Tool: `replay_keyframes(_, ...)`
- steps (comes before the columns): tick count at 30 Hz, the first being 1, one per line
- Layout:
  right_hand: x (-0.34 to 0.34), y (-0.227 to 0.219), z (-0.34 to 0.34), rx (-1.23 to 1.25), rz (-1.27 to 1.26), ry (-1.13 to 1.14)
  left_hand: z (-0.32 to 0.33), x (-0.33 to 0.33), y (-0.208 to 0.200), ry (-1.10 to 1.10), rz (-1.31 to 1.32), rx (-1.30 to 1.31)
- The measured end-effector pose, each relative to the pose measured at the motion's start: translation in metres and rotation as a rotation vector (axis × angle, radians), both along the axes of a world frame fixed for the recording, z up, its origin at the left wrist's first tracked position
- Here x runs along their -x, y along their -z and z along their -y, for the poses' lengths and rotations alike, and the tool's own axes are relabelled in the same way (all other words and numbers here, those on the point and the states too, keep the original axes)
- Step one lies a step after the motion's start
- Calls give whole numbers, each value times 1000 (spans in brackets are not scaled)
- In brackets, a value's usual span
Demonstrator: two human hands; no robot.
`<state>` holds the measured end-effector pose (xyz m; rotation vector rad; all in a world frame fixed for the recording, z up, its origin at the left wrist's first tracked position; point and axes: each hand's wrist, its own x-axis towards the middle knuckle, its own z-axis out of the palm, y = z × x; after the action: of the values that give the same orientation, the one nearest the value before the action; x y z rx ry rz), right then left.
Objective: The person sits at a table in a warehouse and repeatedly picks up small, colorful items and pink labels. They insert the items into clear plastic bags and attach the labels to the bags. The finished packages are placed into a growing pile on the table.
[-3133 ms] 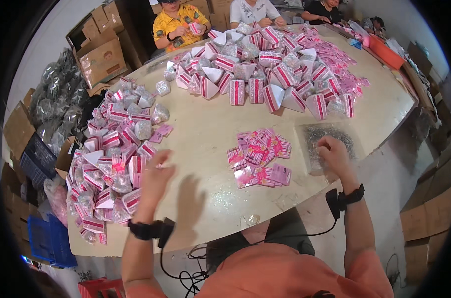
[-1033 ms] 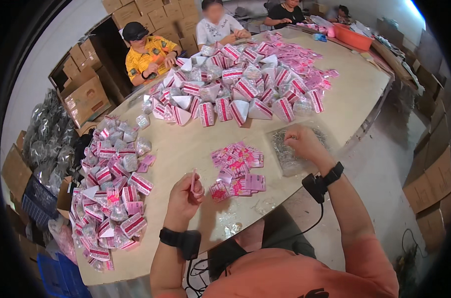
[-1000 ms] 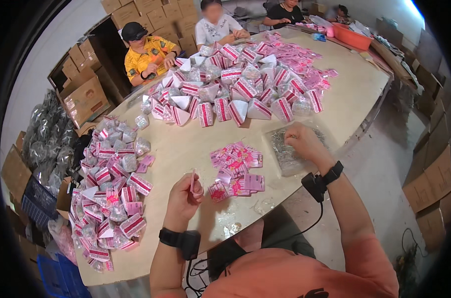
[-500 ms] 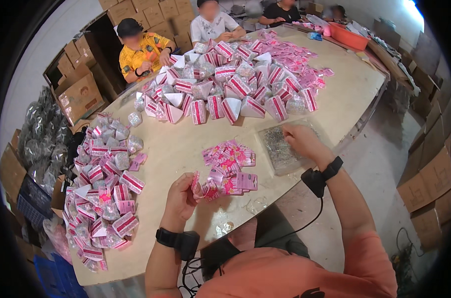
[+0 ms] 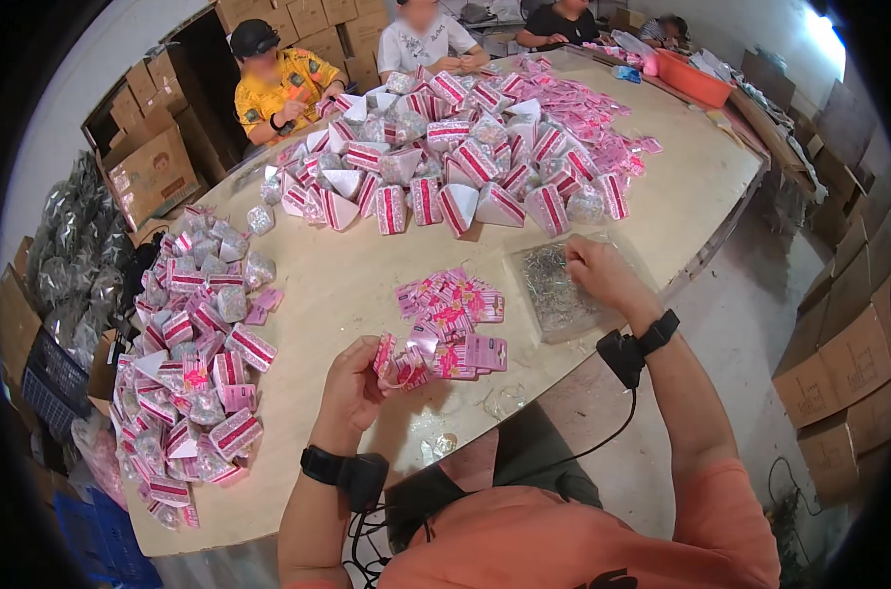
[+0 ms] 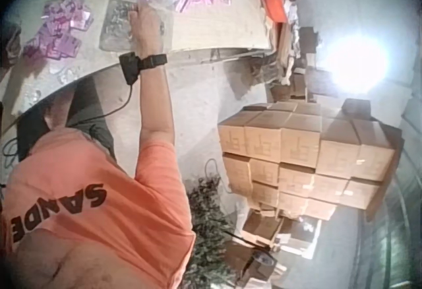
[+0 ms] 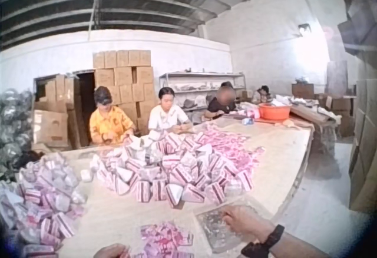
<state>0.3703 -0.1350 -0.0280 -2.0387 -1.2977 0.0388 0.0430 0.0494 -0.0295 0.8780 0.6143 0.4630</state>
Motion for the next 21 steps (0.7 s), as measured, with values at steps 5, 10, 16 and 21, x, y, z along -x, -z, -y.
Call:
replay_keyframes(5,-2,5,3,-61,-120,-32,0,-1,5,3,13,-1)
replay_keyframes(10,22,-2,-8,-224,-208,-73,-3,6,15,18,42,-32)
replay_keyframes(16,73,-29,-12,-215,-711,-150,12,-4,-3,15,22,-63)
replay_keyframes(21,111,-12,-22,-338,-898,-316,18,-5,-5,24,-2,-88)
